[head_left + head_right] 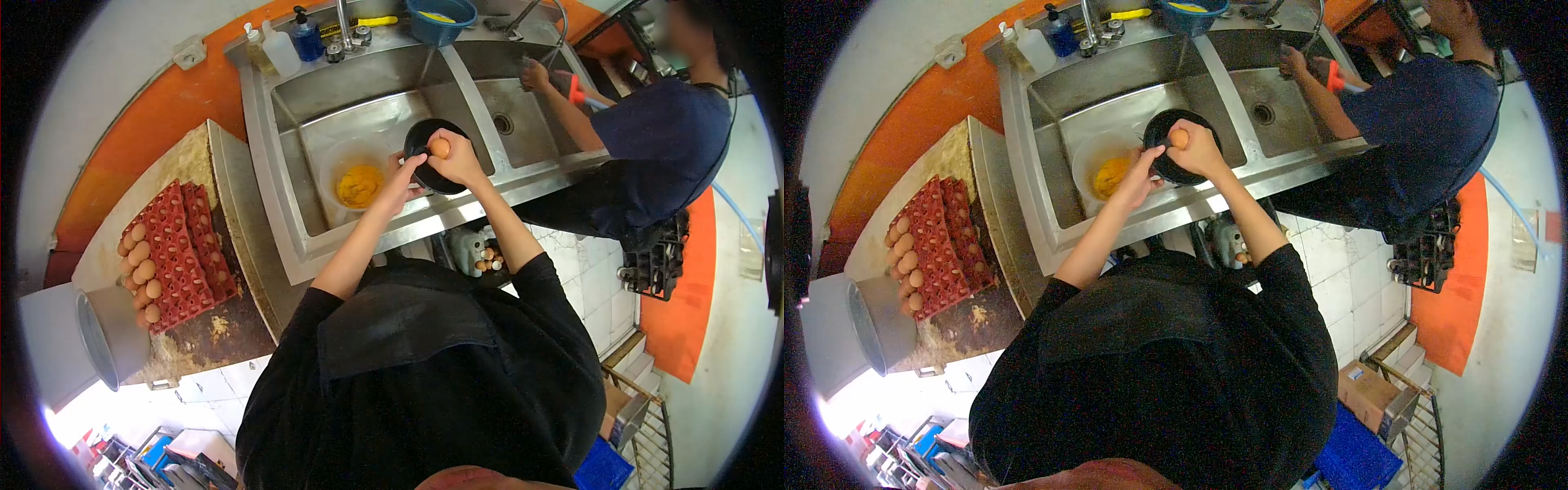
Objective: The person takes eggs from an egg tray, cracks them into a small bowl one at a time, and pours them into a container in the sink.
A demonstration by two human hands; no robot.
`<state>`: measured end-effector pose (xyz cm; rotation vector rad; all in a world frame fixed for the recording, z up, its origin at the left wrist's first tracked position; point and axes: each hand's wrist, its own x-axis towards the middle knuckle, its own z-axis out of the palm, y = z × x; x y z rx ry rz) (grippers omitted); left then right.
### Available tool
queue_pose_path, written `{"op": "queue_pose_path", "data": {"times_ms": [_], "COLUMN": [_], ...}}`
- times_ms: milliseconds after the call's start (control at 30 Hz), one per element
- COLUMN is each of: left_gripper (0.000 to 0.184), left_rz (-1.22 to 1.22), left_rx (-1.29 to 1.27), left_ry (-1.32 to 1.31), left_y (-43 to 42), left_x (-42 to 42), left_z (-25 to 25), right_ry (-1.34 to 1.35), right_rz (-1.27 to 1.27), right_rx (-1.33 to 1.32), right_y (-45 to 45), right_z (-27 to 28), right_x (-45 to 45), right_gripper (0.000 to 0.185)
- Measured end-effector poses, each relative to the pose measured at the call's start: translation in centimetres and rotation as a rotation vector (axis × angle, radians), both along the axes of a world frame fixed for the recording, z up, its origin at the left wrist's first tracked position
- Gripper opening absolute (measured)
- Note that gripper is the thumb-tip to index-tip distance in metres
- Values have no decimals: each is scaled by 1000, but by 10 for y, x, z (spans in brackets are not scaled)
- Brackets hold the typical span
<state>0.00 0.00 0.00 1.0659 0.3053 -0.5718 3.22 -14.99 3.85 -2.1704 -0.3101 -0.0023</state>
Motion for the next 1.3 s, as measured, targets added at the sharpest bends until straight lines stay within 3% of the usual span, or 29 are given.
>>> {"op": "queue_pose_path", "data": {"times_ms": [767, 1167, 1300], "left_gripper": [76, 74, 72], "left_rz": [-6, 6, 11], "left_rx": [25, -8, -45], "left_ry": [-36, -54, -42], "left_y": [0, 9, 16], "left_x": [-4, -3, -3], "left_z": [15, 13, -1], "right_ry": [-70, -193, -193], "right_rz": [3, -18, -40], "right_rx": [-116, -162, -114], "right_y": [1, 2, -6], "right_z": [0, 65, 50], "right_x": [-3, -12, -15], "right_gripper": [31, 32, 32]}}
